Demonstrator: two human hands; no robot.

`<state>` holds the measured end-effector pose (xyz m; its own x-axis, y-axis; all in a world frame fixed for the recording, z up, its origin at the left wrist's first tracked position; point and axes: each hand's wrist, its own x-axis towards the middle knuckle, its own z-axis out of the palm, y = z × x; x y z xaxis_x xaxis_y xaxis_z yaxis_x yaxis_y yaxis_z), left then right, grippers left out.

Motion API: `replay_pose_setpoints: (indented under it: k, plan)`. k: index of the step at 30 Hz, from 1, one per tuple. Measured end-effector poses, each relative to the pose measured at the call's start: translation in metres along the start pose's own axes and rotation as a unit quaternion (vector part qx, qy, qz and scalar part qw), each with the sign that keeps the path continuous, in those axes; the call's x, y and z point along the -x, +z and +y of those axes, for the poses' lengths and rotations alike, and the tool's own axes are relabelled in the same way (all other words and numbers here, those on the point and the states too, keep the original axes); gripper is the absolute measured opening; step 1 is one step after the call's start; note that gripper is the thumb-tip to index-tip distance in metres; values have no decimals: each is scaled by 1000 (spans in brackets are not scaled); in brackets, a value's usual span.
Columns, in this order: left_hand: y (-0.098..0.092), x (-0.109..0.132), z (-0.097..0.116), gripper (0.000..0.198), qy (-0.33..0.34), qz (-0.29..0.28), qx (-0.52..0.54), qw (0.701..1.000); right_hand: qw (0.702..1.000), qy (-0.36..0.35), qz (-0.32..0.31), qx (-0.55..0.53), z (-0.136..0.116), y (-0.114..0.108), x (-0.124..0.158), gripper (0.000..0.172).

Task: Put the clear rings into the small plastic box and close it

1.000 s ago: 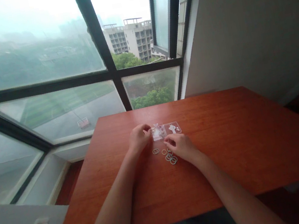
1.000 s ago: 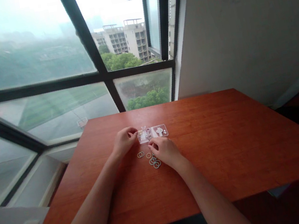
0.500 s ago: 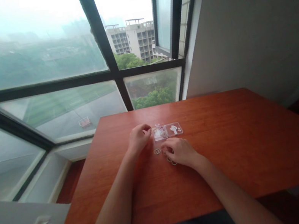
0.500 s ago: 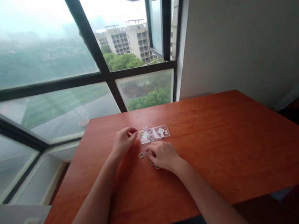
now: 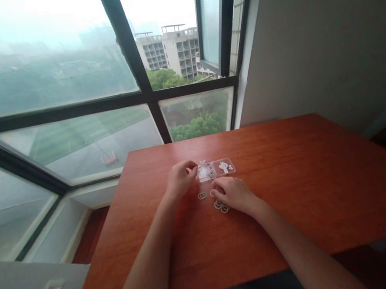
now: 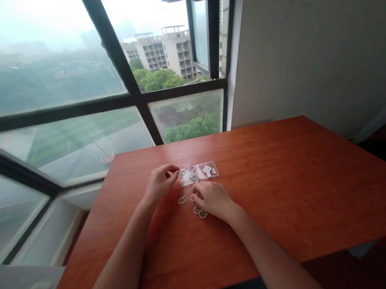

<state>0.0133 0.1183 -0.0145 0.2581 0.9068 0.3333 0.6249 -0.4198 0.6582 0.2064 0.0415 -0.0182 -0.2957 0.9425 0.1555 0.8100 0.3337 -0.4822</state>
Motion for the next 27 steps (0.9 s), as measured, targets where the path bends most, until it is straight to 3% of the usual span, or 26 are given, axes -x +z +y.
replay_pose_setpoints:
  k: [3,7,10,14,17,23,27]
  plan:
    - [1,1,8,16,17,-21,27,999,997,27,65,-23,6,-1,-3,12]
    - [5,4,26,18,55,-100,74,991,989,46,137,-40,14,-2,-5,14]
    - [7,7,38,18,77,-144,95,982,985,38,161,-43,15,-3,-4,15]
    - [11,9,41,14,79,-151,87,981,985,28,166,-37,13,-4,-3,14]
    - [14,8,35,11,84,-127,75,986,985,25,165,-38,13,-3,-3,12]
    - [15,-1,11,11,34,25,34,999,988,17,147,-39,13,0,-5,11]
    - [17,-4,-3,10,17,72,-5,997,992,2,116,-39,10,0,-4,9]
